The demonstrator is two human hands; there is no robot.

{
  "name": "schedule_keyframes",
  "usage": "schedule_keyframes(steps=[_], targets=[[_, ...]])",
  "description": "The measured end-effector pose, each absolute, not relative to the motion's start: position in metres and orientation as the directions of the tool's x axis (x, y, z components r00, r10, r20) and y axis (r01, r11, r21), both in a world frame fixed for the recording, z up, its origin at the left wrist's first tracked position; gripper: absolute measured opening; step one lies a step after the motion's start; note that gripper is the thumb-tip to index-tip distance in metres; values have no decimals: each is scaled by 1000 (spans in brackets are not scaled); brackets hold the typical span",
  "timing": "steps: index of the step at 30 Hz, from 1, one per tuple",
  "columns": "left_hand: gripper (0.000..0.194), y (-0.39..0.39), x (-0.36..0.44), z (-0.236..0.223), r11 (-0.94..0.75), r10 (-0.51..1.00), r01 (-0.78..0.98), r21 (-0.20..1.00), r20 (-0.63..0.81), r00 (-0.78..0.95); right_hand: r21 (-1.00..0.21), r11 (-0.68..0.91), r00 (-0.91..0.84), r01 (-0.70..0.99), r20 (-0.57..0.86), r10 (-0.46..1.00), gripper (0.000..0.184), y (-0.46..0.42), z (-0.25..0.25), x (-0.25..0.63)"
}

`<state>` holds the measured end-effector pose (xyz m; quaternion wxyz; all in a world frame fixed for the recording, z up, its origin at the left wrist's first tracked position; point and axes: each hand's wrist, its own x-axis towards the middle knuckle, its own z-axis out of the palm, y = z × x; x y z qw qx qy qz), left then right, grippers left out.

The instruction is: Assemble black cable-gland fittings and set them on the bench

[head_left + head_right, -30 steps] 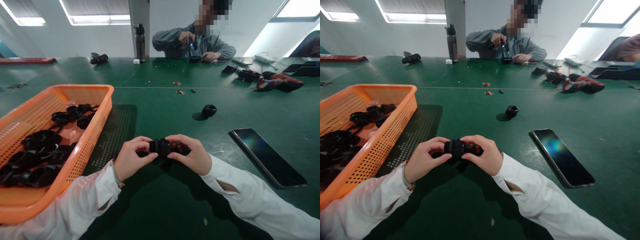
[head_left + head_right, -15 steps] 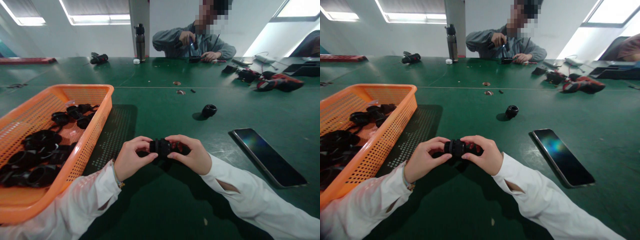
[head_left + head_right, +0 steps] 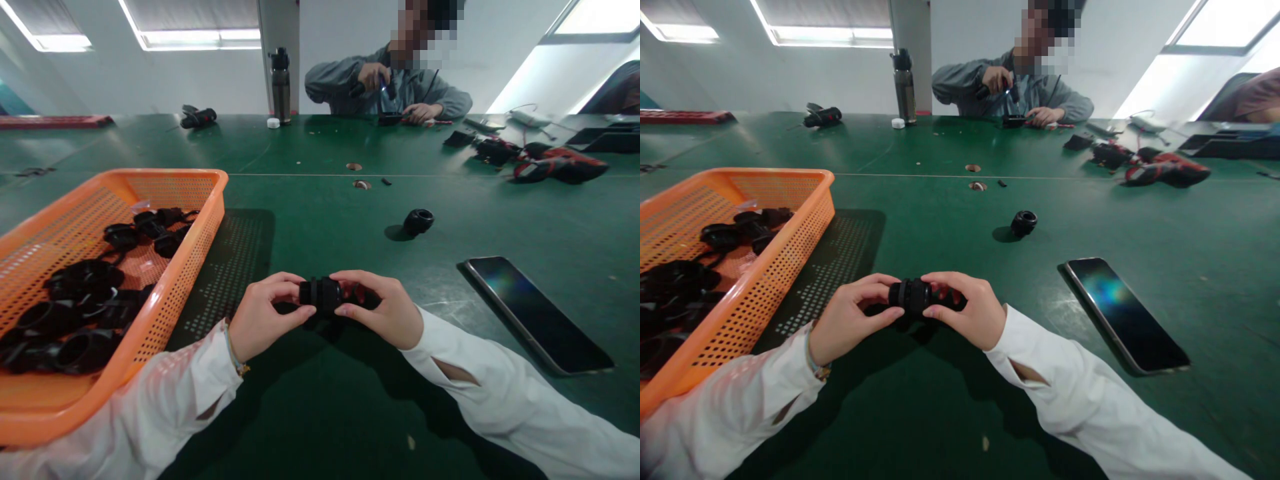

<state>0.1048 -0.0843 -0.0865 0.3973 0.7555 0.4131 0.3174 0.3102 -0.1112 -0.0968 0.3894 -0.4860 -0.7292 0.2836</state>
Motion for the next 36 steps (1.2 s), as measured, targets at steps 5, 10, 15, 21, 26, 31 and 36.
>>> schedule_keyframes(steps=[5, 10, 15, 21, 26, 31, 36], targets=[[8, -84, 104, -87, -348, 875, 374, 860, 155, 458, -795, 363, -220, 485, 291, 931, 31, -111, -97, 310], [10, -84, 104, -89, -345, 875, 365, 865, 155, 459, -792, 362, -221, 492, 288, 932, 32, -111, -98, 310], [10, -85, 104, -89, -347, 875, 367, 863, 157, 459, -781, 364, -231, 507, 283, 931, 32, -111, -98, 311], [10, -84, 104, -89, -351, 873, 362, 863, 162, 460, -773, 370, -239, 515, 286, 928, 32, -111, -97, 312], [11, -84, 103, -90, -347, 874, 356, 867, 161, 459, -776, 366, -228, 514, 288, 930, 32, -111, -98, 311], [10, -83, 104, -89, -355, 872, 355, 865, 170, 458, -773, 362, -231, 522, 280, 932, 32, -111, -97, 311], [9, -84, 104, -89, -359, 869, 347, 866, 175, 462, -773, 359, -229, 522, 279, 933, 32, -111, -98, 311]])
